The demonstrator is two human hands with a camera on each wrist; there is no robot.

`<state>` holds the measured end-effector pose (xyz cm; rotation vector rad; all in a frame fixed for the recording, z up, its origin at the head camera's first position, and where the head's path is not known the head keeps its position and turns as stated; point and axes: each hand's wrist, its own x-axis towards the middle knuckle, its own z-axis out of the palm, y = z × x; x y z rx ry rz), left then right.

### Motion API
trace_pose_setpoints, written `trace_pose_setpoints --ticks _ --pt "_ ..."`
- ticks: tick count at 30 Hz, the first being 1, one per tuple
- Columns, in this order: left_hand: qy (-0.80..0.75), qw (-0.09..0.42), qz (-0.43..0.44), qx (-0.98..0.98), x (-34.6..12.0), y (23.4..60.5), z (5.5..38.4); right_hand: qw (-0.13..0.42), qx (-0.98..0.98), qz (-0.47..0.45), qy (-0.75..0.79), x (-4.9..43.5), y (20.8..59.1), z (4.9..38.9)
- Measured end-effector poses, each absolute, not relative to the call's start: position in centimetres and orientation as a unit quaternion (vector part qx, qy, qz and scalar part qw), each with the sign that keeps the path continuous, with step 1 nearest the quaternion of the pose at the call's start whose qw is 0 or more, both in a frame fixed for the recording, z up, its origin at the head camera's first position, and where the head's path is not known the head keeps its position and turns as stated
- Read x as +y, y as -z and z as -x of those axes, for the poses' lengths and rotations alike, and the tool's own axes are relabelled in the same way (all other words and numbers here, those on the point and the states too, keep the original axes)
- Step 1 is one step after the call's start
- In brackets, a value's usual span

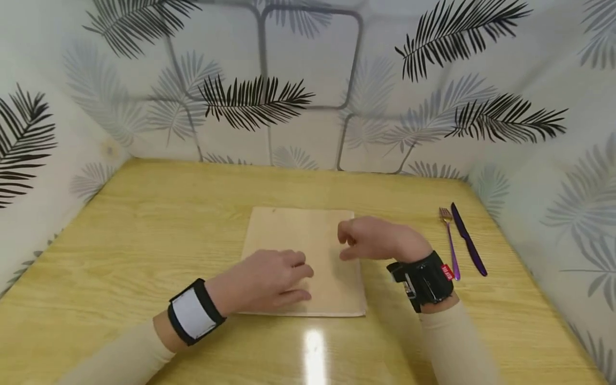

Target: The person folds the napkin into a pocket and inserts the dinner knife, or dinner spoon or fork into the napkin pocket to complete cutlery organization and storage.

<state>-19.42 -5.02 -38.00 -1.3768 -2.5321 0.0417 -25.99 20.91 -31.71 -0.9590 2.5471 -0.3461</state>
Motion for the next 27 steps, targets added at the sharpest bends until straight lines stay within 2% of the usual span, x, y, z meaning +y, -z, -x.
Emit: trace_pose_setpoints --ticks 5,8,13,21,27 --pt "-0.046 0.125 0.512 -0.848 -3.1 38.9 17.8 0.323 0.871 0.356 0.105 19.5 32.4 23.5" --pt "-0.061 0.139 0.512 -0.846 -2.9 39.7 17.5 0.358 0.858 0.354 0.101 18.9 33.7 23.0" --pt "-0.055 0.165 0.512 -0.841 -2.6 40.3 17.5 0.358 0.861 0.351 0.088 18.4 35.1 22.8" --pt "-0.053 0.139 0.511 -0.847 -2.6 40.3 17.6 0.353 0.873 0.324 0.094 18.6 36.0 22.3" --pt "-0.067 0.157 0.507 -0.845 -2.7 40.2 17.3 0.327 0.868 0.363 0.09 19.0 36.4 22.3"
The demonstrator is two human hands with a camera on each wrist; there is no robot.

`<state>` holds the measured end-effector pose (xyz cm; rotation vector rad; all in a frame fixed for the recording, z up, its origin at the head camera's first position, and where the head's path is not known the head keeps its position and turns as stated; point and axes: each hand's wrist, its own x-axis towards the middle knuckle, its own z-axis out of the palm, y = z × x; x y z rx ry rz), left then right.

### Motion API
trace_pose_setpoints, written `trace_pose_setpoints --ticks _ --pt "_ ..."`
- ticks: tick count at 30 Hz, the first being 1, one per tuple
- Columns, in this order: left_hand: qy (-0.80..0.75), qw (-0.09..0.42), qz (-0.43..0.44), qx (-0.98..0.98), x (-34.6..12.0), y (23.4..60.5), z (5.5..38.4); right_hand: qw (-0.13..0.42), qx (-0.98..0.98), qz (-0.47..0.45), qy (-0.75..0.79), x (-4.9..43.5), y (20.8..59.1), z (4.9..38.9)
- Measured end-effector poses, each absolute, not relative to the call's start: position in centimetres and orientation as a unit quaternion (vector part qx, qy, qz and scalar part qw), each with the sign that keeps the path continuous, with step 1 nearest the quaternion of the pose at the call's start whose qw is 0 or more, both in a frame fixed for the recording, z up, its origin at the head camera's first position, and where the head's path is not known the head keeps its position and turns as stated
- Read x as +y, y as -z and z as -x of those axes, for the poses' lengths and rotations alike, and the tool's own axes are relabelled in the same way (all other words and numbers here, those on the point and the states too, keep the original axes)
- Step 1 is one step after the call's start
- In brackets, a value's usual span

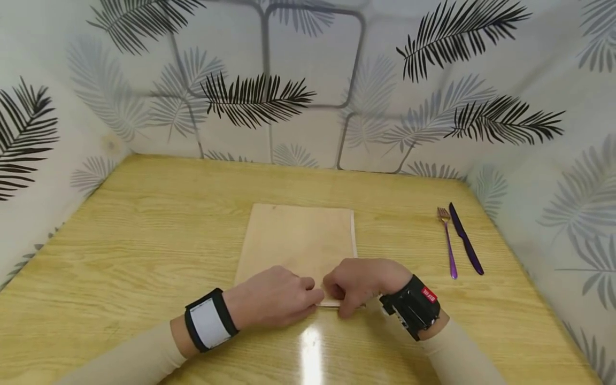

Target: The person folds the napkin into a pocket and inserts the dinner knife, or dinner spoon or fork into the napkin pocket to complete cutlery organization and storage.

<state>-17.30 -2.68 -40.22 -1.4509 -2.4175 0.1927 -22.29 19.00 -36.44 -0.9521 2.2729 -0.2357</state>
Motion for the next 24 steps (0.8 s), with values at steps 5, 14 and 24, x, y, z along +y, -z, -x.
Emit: trace_pose_setpoints --ticks 5,14,24 --pt "-0.073 0.172 0.506 -0.842 -2.6 40.4 17.3 0.288 0.865 0.404 0.079 19.4 36.6 22.0" --pt "-0.114 0.2 0.511 -0.828 -2.6 40.6 17.2 0.183 0.881 0.433 0.056 19.2 36.9 20.5" --pt "-0.074 0.195 0.512 -0.833 -2.6 40.5 17.3 0.111 0.877 0.462 0.061 18.5 37.5 19.9"
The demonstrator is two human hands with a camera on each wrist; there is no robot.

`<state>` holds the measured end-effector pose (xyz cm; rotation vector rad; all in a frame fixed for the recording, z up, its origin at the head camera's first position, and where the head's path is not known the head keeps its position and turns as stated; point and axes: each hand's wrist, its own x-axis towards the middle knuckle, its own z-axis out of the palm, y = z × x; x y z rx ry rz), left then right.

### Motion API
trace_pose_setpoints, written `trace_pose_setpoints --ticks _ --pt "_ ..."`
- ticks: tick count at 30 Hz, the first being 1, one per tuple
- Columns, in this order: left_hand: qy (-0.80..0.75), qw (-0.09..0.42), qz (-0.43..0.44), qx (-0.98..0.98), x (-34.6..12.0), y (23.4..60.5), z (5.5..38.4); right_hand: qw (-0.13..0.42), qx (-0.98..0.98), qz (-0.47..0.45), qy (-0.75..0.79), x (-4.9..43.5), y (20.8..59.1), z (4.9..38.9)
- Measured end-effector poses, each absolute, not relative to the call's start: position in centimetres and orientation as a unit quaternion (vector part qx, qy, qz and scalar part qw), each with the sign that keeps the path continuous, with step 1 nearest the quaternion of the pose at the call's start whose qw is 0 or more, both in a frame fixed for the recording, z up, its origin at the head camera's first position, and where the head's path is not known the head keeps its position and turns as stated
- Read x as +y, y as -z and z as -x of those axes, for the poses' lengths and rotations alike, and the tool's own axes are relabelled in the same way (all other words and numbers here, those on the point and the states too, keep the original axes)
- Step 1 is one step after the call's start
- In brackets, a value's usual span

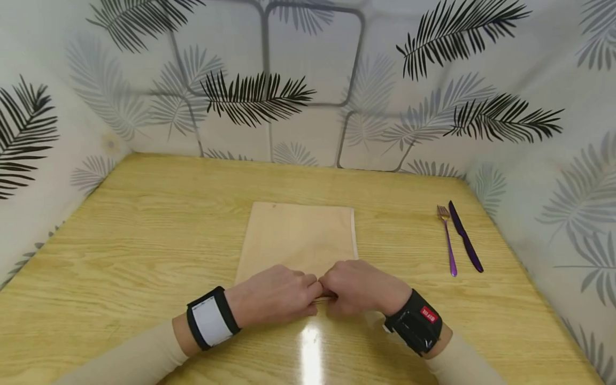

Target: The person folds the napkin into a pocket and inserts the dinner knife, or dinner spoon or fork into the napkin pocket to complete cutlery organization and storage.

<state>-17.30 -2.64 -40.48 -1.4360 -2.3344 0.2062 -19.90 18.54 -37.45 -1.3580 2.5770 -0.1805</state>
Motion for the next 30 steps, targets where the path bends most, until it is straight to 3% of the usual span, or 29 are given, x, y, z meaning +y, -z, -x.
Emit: trace_pose_setpoints --ticks 9,21,24,30 --pt "-0.092 0.198 0.506 -0.835 -2.8 40.3 17.5 0.123 0.876 0.462 0.07 18.7 37.3 20.2" --pt "-0.126 0.228 0.504 -0.824 -2.6 40.4 17.4 0.062 0.863 0.501 0.036 18.8 37.2 19.6" --pt "-0.138 0.236 0.503 -0.82 -2.6 40.4 17.3 0.017 0.864 0.503 -0.008 18.9 37.3 18.9" --pt "-0.158 0.222 0.507 -0.818 -2.7 40.2 17.2 -0.154 0.83 0.516 -0.142 19.2 38.3 16.8"
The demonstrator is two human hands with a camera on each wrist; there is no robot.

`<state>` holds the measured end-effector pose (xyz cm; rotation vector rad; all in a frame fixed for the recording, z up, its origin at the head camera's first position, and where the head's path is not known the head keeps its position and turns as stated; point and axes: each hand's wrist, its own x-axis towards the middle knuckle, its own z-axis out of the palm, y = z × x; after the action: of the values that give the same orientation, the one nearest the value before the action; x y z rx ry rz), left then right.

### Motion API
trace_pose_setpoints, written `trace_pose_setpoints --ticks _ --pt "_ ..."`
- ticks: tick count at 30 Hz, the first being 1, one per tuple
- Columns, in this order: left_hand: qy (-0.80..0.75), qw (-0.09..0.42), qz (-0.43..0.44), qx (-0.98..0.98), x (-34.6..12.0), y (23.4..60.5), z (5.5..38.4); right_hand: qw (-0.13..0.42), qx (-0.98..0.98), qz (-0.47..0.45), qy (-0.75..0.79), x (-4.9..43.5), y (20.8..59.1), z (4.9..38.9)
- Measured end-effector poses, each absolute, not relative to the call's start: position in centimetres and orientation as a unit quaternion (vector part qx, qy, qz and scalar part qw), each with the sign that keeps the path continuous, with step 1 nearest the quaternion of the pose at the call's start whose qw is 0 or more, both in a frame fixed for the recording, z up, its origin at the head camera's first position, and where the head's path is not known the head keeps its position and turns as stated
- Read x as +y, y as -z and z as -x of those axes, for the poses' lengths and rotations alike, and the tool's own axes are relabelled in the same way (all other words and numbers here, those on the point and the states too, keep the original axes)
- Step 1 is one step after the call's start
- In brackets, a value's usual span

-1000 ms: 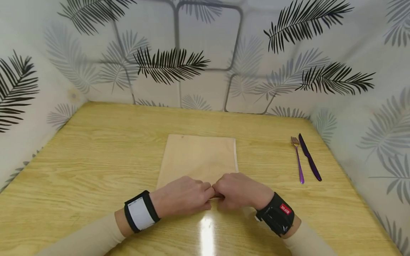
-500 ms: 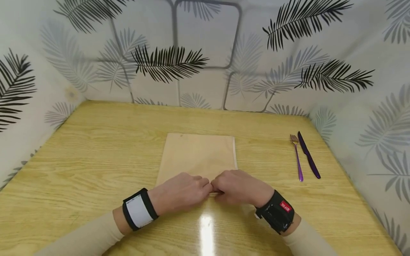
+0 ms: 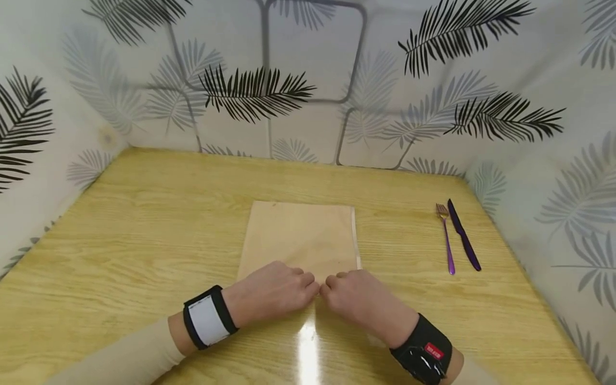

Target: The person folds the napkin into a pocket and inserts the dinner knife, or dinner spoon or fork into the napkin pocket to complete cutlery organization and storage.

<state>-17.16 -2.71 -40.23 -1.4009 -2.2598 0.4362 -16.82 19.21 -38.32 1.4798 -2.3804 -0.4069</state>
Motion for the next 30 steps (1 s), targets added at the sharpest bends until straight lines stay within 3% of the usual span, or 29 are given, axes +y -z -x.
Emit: trace_pose_setpoints --ticks 4,10,21,30 --pt "-0.146 0.222 0.512 -0.817 -2.9 40.1 17.0 0.229 -0.815 -0.506 0.161 20.2 39.3 16.0" --pt "-0.144 0.25 0.506 -0.813 -4.5 40.1 15.8 0.266 -0.802 -0.498 0.195 22.3 39.7 14.7" --pt "-0.151 0.255 0.487 -0.821 -10.7 40.7 14.2 0.26 -0.811 -0.478 0.213 24.4 40.6 13.5" --pt "-0.146 0.245 0.487 -0.826 -12.5 40.9 13.8 0.257 -0.821 -0.485 0.158 24.8 41.2 13.6"
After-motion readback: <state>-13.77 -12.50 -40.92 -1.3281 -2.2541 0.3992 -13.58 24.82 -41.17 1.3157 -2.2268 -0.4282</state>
